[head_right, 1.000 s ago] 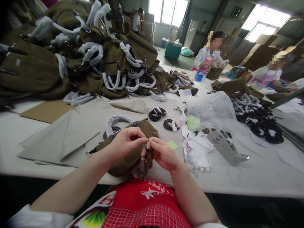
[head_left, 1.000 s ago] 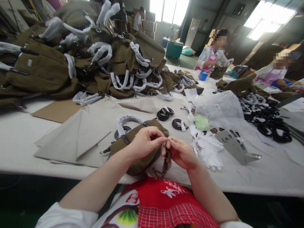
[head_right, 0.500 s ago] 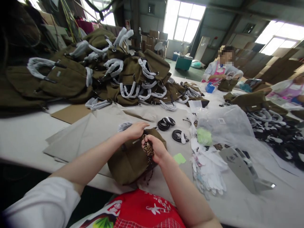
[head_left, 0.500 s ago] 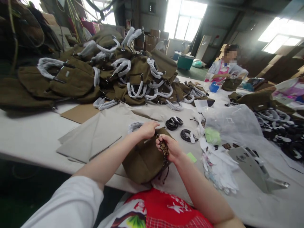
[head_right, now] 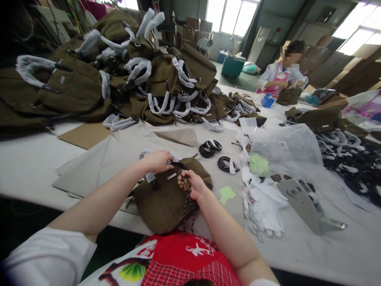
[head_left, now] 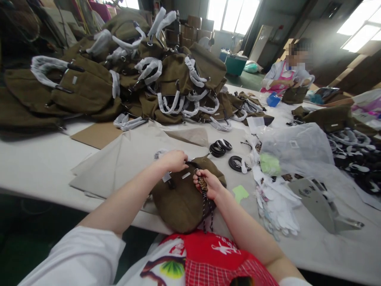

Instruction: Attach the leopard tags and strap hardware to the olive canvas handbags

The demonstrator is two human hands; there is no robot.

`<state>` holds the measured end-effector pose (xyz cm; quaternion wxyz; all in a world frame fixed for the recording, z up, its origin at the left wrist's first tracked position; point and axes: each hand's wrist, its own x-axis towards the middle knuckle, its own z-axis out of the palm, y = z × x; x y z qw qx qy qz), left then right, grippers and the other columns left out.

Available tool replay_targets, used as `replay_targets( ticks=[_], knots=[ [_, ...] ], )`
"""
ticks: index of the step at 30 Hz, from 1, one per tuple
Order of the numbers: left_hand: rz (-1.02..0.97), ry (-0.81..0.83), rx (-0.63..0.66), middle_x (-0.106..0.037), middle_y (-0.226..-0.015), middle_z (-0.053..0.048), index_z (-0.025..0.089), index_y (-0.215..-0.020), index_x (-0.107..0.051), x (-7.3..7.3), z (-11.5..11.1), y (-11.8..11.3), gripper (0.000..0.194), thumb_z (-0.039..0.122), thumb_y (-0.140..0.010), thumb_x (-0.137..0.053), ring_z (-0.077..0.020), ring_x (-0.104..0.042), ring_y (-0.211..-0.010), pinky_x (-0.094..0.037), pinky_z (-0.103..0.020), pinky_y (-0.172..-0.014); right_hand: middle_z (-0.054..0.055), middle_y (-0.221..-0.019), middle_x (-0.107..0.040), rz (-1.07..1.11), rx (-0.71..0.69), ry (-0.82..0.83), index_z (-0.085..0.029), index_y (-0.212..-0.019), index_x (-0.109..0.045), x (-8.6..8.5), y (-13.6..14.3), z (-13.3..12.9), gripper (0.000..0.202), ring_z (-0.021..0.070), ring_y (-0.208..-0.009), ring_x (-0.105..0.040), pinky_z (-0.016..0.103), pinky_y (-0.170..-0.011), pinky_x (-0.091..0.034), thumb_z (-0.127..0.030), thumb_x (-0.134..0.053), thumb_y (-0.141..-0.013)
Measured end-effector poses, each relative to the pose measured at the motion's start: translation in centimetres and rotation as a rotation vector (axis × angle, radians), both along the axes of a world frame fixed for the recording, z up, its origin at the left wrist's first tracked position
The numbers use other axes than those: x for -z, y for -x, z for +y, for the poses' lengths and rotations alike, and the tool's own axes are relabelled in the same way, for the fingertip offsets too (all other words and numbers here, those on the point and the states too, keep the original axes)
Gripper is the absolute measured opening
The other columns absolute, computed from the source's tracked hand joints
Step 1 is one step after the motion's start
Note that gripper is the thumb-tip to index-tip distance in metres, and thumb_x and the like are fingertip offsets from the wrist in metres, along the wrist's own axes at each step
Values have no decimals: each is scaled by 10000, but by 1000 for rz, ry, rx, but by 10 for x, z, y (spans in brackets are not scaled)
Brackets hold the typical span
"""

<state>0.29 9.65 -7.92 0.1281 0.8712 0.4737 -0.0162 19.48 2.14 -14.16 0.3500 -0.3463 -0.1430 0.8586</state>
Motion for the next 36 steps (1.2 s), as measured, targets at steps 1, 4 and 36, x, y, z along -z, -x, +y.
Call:
replay_targets(
  ticks=[1, 4, 36],
  knots=[
    [3, 11, 0, -736, -952, -128, 193, -910, -737, 2, -4, 0, 256, 359, -802, -575, -268, -661, -884, -467, -320, -774, -12, -654, -543, -17, 2, -9, -195, -727, -449, 0, 1, 0, 129, 87, -548, -528, 147, -463, -424, -251, -490, -837],
    [-11, 36, -7, -742, -897, -107, 192, -874, -730, 4, -12, -2, 270, 313, -855, -490, -230, -665, -813, -461, -292, -718, -6, -629, -572, -87, 8, -37, -193, -705, -463, -2, 7, -1, 140, 93, -512, -529, 162, -446, -415, -258, -503, -822],
    [-70, -106, -145, -701, -779, -126, 149, -933, -607, -26, -113, -30, 276, 223, -945, -342, -270, -695, -732, -494, -339, -642, -33, -604, -506, -317, 370, -358, -206, -574, -480, -29, 24, -34, 210, 120, -580, -445, 236, -593, -407, -315, -601, -707]
  ],
)
